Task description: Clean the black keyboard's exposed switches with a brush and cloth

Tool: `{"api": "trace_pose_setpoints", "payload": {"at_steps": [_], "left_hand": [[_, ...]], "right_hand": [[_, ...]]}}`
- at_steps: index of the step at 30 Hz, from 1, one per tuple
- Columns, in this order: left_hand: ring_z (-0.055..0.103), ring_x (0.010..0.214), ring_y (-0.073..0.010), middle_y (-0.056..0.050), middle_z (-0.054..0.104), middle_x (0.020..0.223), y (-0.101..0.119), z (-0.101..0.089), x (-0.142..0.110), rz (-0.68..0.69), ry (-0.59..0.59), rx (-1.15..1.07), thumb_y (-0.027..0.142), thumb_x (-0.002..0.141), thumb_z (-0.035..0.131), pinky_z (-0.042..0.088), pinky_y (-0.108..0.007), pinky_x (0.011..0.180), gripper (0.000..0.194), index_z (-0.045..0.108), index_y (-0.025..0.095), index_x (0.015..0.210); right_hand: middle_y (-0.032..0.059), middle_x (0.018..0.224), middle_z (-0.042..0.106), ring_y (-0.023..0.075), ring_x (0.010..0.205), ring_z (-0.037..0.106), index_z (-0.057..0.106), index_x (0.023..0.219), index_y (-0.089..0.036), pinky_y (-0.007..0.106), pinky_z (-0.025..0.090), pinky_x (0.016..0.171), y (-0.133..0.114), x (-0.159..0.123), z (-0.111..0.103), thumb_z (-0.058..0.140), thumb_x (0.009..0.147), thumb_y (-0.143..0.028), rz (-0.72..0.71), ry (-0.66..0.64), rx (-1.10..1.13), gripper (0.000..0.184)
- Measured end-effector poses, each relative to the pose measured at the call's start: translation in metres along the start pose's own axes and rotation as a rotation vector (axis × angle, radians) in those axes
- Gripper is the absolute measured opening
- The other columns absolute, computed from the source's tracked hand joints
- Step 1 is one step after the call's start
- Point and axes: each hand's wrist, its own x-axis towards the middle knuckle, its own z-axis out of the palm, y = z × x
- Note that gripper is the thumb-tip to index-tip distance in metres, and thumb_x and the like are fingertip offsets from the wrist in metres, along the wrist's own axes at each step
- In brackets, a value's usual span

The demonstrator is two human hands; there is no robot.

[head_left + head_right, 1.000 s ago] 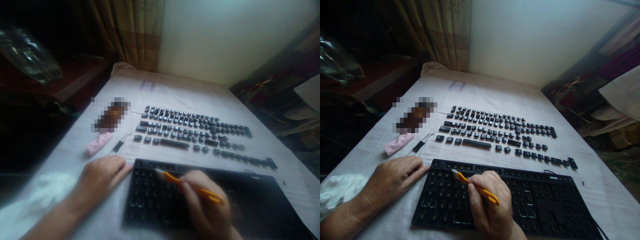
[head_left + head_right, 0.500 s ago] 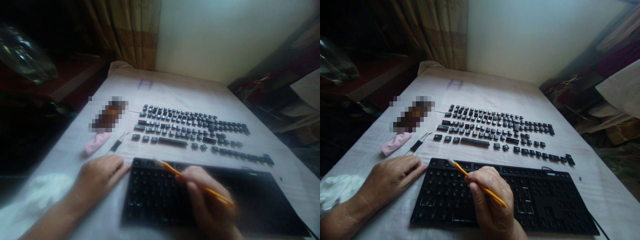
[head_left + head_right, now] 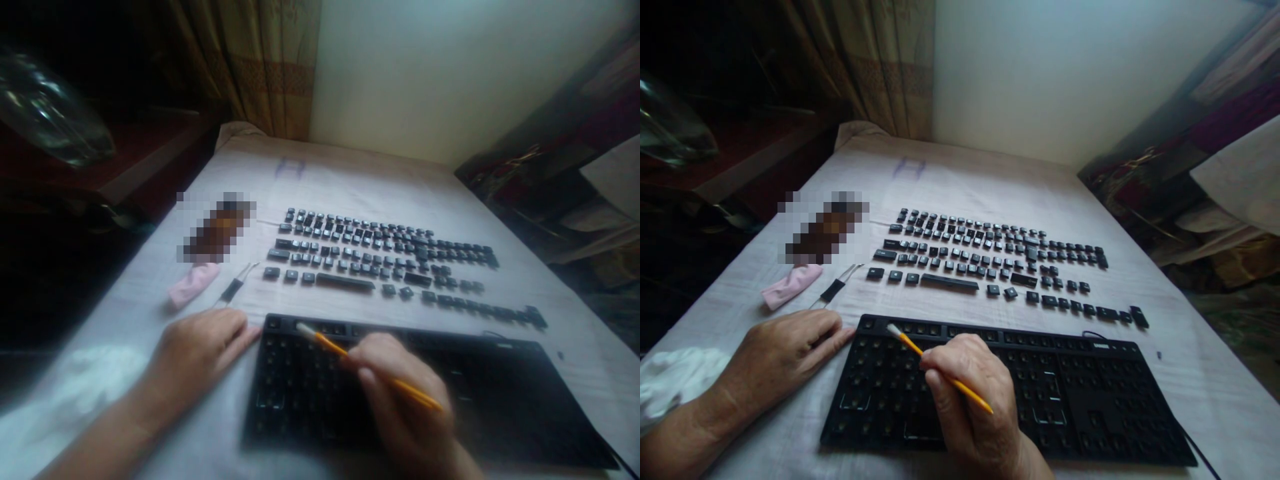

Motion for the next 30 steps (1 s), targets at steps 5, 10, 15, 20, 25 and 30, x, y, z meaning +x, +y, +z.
{"api": "trace_pose_setpoints", "payload": {"at_steps": [5,10,15,20,25,30], "left_hand": [[0.055,0.055,-0.0139,0.004,0.056,0.061,-0.0006,0.0000,0.0001,0.006,-0.020,0.033,0.043,0.102,0.041,0.031,-0.030,0.056,0.042,0.053,0.023,0.068],[0.056,0.055,-0.0137,0.004,0.055,0.060,0.0003,0.0002,0.0006,0.021,-0.018,0.043,0.044,0.103,0.040,0.032,-0.030,0.055,0.041,0.051,0.023,0.068],[0.057,0.055,-0.0141,0.004,0.056,0.061,0.0002,-0.0004,0.0002,0.026,-0.023,0.055,0.042,0.103,0.041,0.034,-0.030,0.056,0.039,0.051,0.023,0.070],[0.057,0.054,-0.0140,0.004,0.055,0.061,-0.0006,-0.0006,-0.0016,0.031,-0.016,0.051,0.042,0.103,0.041,0.033,-0.030,0.055,0.040,0.051,0.023,0.069],[0.056,0.054,-0.0140,0.004,0.055,0.060,-0.0003,0.0005,0.0008,0.026,-0.014,0.042,0.042,0.103,0.041,0.033,-0.030,0.055,0.040,0.050,0.023,0.068],[0.055,0.055,-0.0139,0.004,0.055,0.061,0.0002,0.0005,0.0012,0.012,-0.013,0.024,0.042,0.103,0.041,0.032,-0.031,0.056,0.041,0.051,0.023,0.068]], "right_hand": [[0.0030,0.076,0.069,0.0161,0.065,0.065,0.063,0.096,-0.018,0.030,0.054,0.059,-0.0007,-0.0009,-0.0044,0.052,0.088,0.000,0.031,0.036,-0.055,0.023],[0.0031,0.076,0.070,0.0158,0.063,0.065,0.063,0.098,-0.018,0.029,0.053,0.059,0.0006,0.0006,-0.0004,0.054,0.087,0.000,-0.007,-0.018,-0.076,0.022],[0.0034,0.080,0.072,0.0161,0.069,0.067,0.063,0.101,-0.019,0.030,0.055,0.064,-0.0004,-0.0010,-0.0030,0.052,0.088,0.001,0.034,0.043,-0.007,0.026],[0.0029,0.074,0.069,0.0153,0.061,0.065,0.063,0.094,-0.018,0.029,0.053,0.057,0.0007,0.0011,-0.0038,0.053,0.088,-0.002,0.017,-0.007,-0.095,0.020],[0.0034,0.081,0.073,0.0164,0.068,0.069,0.063,0.102,-0.019,0.029,0.056,0.063,0.0010,0.0013,-0.0019,0.052,0.087,0.000,0.021,0.008,-0.024,0.027],[0.0025,0.074,0.070,0.0157,0.063,0.066,0.064,0.093,-0.019,0.028,0.055,0.058,-0.0012,0.0018,-0.0056,0.053,0.088,-0.002,0.065,0.027,-0.059,0.021]]}}
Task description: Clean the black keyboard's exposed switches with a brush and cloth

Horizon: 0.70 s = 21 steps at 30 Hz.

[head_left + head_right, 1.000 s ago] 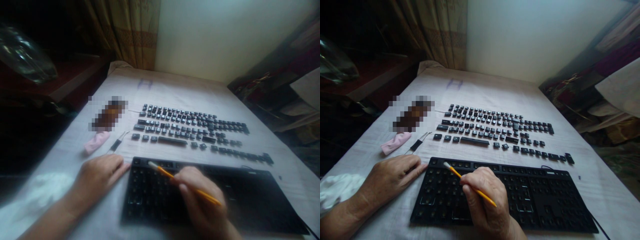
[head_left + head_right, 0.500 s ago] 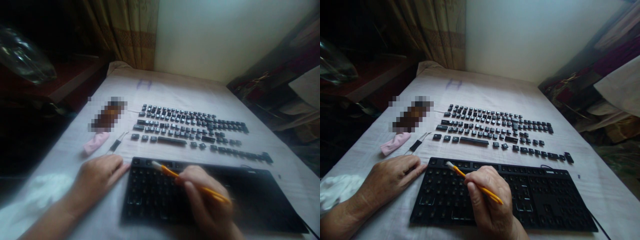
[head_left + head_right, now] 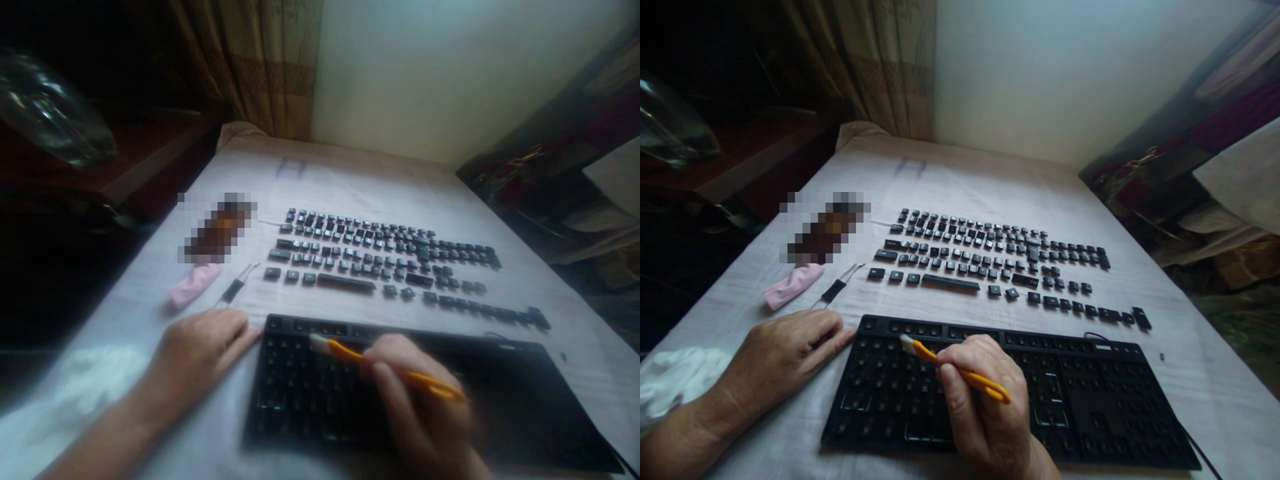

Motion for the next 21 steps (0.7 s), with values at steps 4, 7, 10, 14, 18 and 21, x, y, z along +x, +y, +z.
{"api": "trace_pose_setpoints", "payload": {"at_steps": [4,7,10,14,18,21], "left_hand": [[0.054,0.056,-0.0139,0.003,0.057,0.061,-0.0004,0.0002,-0.0004,-0.029,-0.015,-0.039,0.043,0.102,0.043,0.031,-0.031,0.056,0.041,0.054,0.023,0.068],[0.055,0.056,-0.0142,0.003,0.057,0.061,-0.0006,-0.0001,-0.0006,-0.035,-0.025,-0.042,0.043,0.102,0.043,0.031,-0.031,0.056,0.041,0.054,0.023,0.068],[0.055,0.056,-0.0144,0.003,0.057,0.061,-0.0004,-0.0012,-0.0011,-0.041,-0.021,-0.055,0.043,0.102,0.042,0.032,-0.032,0.057,0.041,0.054,0.023,0.068],[0.056,0.056,-0.0142,0.003,0.057,0.061,0.0004,-0.0021,-0.0012,-0.045,-0.016,-0.058,0.043,0.102,0.043,0.032,-0.031,0.057,0.041,0.054,0.023,0.068],[0.055,0.055,-0.0137,0.004,0.056,0.061,0.0005,-0.0011,0.0004,-0.015,-0.010,-0.031,0.042,0.102,0.042,0.032,-0.030,0.056,0.040,0.052,0.023,0.069],[0.055,0.054,-0.0137,0.004,0.055,0.061,-0.0002,-0.0004,0.0006,0.002,-0.004,-0.021,0.042,0.102,0.043,0.032,-0.030,0.056,0.040,0.052,0.023,0.069]], "right_hand": [[0.0034,0.074,0.071,0.0159,0.060,0.067,0.065,0.095,-0.019,0.028,0.055,0.055,0.0015,0.0019,0.0027,0.054,0.088,-0.002,-0.024,-0.044,-0.026,0.021],[0.0042,0.079,0.074,0.0175,0.065,0.069,0.065,0.102,-0.020,0.030,0.057,0.059,0.0015,0.0008,0.0036,0.054,0.086,0.001,-0.037,0.001,0.034,0.028],[0.0032,0.077,0.072,0.0180,0.067,0.069,0.065,0.100,-0.020,0.031,0.058,0.061,-0.0004,-0.0004,0.0007,0.053,0.086,0.001,-0.009,0.056,0.060,0.028],[0.0025,0.071,0.069,0.0165,0.059,0.065,0.064,0.092,-0.019,0.029,0.055,0.055,-0.0008,0.0007,-0.0010,0.053,0.086,-0.001,-0.024,0.018,-0.006,0.022],[0.0037,0.076,0.073,0.0169,0.062,0.068,0.065,0.099,-0.019,0.030,0.057,0.058,0.0013,0.0015,0.0023,0.055,0.086,0.000,-0.051,-0.031,0.011,0.025],[0.0046,0.081,0.075,0.0178,0.069,0.071,0.066,0.104,-0.019,0.031,0.059,0.062,0.0011,0.0011,0.0015,0.053,0.085,0.002,-0.052,0.026,0.056,0.031]]}}
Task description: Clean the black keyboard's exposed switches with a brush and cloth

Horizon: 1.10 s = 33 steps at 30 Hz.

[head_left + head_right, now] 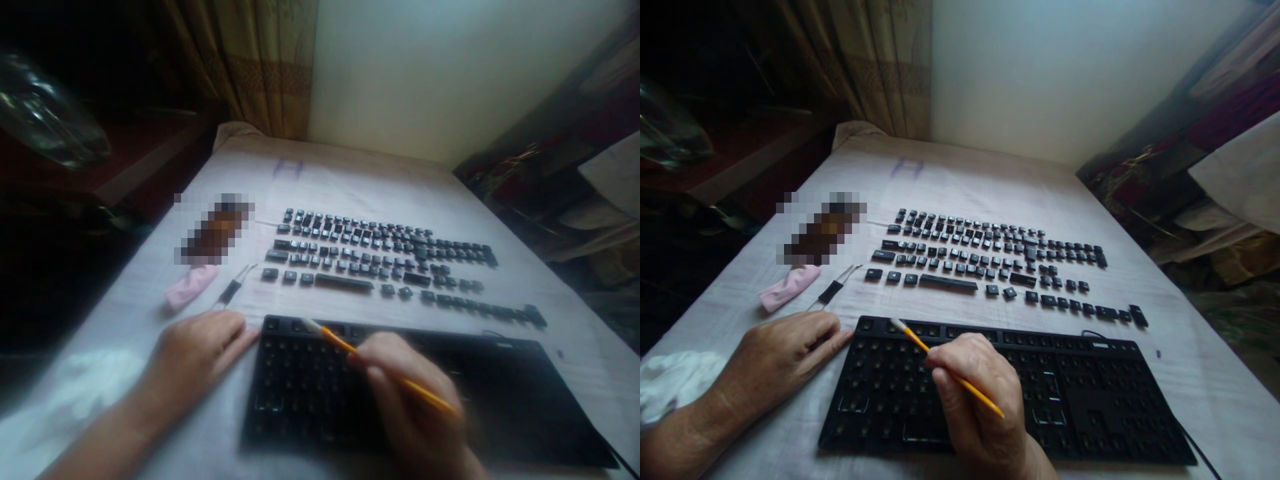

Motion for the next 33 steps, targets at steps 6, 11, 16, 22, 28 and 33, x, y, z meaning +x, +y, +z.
{"api": "trace_pose_setpoints", "payload": {"at_steps": [6,11,16,22,28,33], "left_hand": [[0.057,0.056,-0.0143,0.004,0.057,0.062,0.000,-0.001,-0.002,-0.033,-0.009,-0.022,0.043,0.102,0.042,0.032,-0.031,0.056,0.041,0.053,0.023,0.068],[0.056,0.058,-0.0142,0.003,0.058,0.062,-0.001,-0.001,-0.002,-0.052,-0.024,-0.046,0.045,0.101,0.044,0.032,-0.031,0.058,0.041,0.055,0.023,0.068],[0.054,0.056,-0.0137,0.003,0.057,0.061,-0.002,-0.001,-0.002,-0.067,-0.020,-0.058,0.046,0.100,0.044,0.030,-0.031,0.058,0.042,0.055,0.023,0.067],[0.056,0.056,-0.0136,0.004,0.058,0.061,-0.001,-0.001,0.000,-0.042,0.003,-0.053,0.045,0.100,0.046,0.031,-0.030,0.056,0.040,0.055,0.023,0.068],[0.055,0.054,-0.0134,0.003,0.057,0.060,-0.001,-0.001,0.000,-0.062,-0.003,-0.064,0.047,0.100,0.043,0.033,-0.031,0.056,0.043,0.055,0.023,0.067],[0.056,0.056,-0.0134,0.003,0.058,0.061,-0.001,-0.001,-0.001,-0.061,-0.003,-0.052,0.047,0.101,0.043,0.033,-0.031,0.057,0.043,0.056,0.023,0.067]], "right_hand": [[0.0038,0.070,0.070,0.0172,0.058,0.065,0.065,0.092,-0.019,0.031,0.056,0.055,-0.001,0.002,-0.002,0.053,0.087,-0.002,-0.004,-0.049,-0.085,0.021],[0.0055,0.080,0.076,0.0186,0.067,0.072,0.067,0.103,-0.020,0.031,0.060,0.061,-0.001,0.003,0.000,0.054,0.087,-0.001,-0.016,-0.033,-0.004,0.028],[0.0042,0.074,0.072,0.0180,0.062,0.069,0.068,0.094,-0.019,0.030,0.058,0.057,-0.003,0.003,-0.005,0.053,0.086,-0.001,0.040,0.059,-0.053,0.025],[0.0028,0.070,0.068,0.0155,0.057,0.064,0.066,0.092,-0.017,0.028,0.054,0.053,-0.003,0.003,-0.012,0.053,0.084,0.000,-0.006,0.073,-0.147,0.023],[0.0022,0.067,0.067,0.0152,0.053,0.061,0.064,0.090,-0.018,0.028,0.051,0.051,-0.002,0.005,-0.013,0.051,0.086,-0.001,-0.016,0.012,-0.177,0.021],[0.0035,0.070,0.070,0.0160,0.056,0.064,0.064,0.094,-0.018,0.029,0.053,0.053,0.001,0.005,-0.008,0.052,0.087,-0.003,-0.030,-0.073,-0.161,0.021]]}}
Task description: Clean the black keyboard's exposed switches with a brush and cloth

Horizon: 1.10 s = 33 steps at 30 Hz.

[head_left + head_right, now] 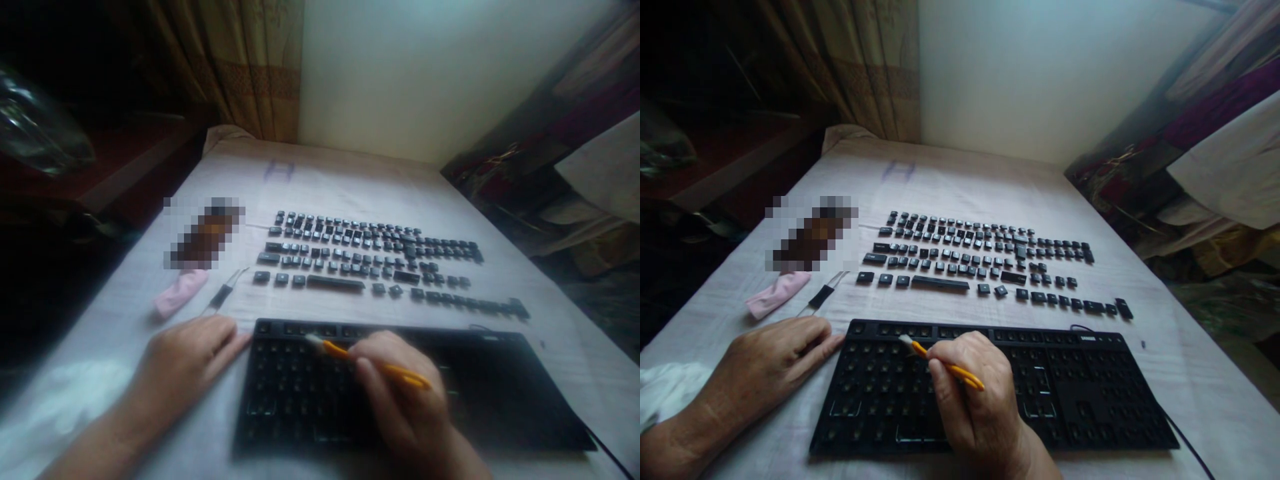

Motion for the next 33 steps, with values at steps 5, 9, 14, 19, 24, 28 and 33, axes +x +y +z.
{"api": "trace_pose_setpoints", "payload": {"at_steps": [5,9,14,19,24,28,33], "left_hand": [[0.056,0.055,-0.0141,0.004,0.057,0.061,-0.0003,0.0007,0.0001,0.024,0.010,0.023,0.047,0.101,0.042,0.032,-0.031,0.056,0.042,0.055,0.024,0.068],[0.057,0.056,-0.0140,0.004,0.057,0.061,-0.0021,0.0016,-0.0008,0.028,-0.004,0.040,0.046,0.101,0.043,0.033,-0.031,0.056,0.041,0.054,0.024,0.069],[0.058,0.056,-0.0143,0.004,0.058,0.062,-0.0020,0.0010,-0.0011,0.039,-0.006,0.064,0.046,0.102,0.042,0.033,-0.031,0.057,0.041,0.054,0.024,0.069],[0.058,0.055,-0.0136,0.004,0.057,0.060,-0.0002,0.0002,0.0016,0.056,0.015,0.055,0.045,0.102,0.041,0.033,-0.030,0.056,0.042,0.054,0.023,0.068],[0.058,0.056,-0.0135,0.004,0.058,0.062,-0.0028,0.0012,-0.0009,0.046,-0.005,0.068,0.046,0.102,0.042,0.033,-0.030,0.057,0.042,0.054,0.023,0.069],[0.058,0.057,-0.0130,0.005,0.058,0.062,-0.0035,0.0016,-0.0018,0.049,-0.007,0.064,0.045,0.102,0.042,0.033,-0.030,0.057,0.042,0.054,0.023,0.069],[0.057,0.056,-0.0130,0.004,0.059,0.062,-0.0024,0.0019,-0.0005,0.038,0.010,0.050,0.046,0.101,0.043,0.033,-0.030,0.057,0.041,0.056,0.023,0.069]], "right_hand": [[0.0044,0.077,0.074,0.0178,0.064,0.068,0.064,0.102,-0.019,0.031,0.056,0.059,0.0003,-0.0038,0.0023,0.052,0.087,0.000,0.006,0.035,0.103,0.027],[0.0033,0.076,0.072,0.0177,0.065,0.068,0.065,0.104,-0.019,0.031,0.057,0.060,-0.0016,-0.0052,-0.0005,0.052,0.087,0.000,0.036,0.115,0.132,0.030],[0.0032,0.070,0.069,0.0167,0.056,0.065,0.064,0.094,-0.018,0.030,0.053,0.053,-0.0013,-0.0021,-0.0019,0.052,0.087,-0.002,0.011,0.041,0.027,0.021],[0.0037,0.075,0.072,0.0171,0.062,0.067,0.064,0.100,-0.019,0.030,0.056,0.057,-0.0004,-0.0022,0.0021,0.052,0.087,-0.001,0.016,0.034,0.097,0.025],[0.0013,0.074,0.069,0.0154,0.063,0.067,0.065,0.102,-0.020,0.027,0.056,0.058,-0.0007,-0.0050,-0.0001,0.052,0.088,-0.001,0.080,0.122,0.150,0.027],[0.0026,0.074,0.070,0.0154,0.060,0.066,0.064,0.096,-0.018,0.028,0.054,0.057,0.0002,-0.0045,-0.0001,0.053,0.088,-0.003,0.053,0.044,0.047,0.020],[0.0021,0.076,0.071,0.0152,0.064,0.067,0.064,0.100,-0.019,0.027,0.056,0.060,-0.0002,-0.0054,0.0020,0.052,0.088,-0.002,0.055,0.069,0.132,0.024]]}}
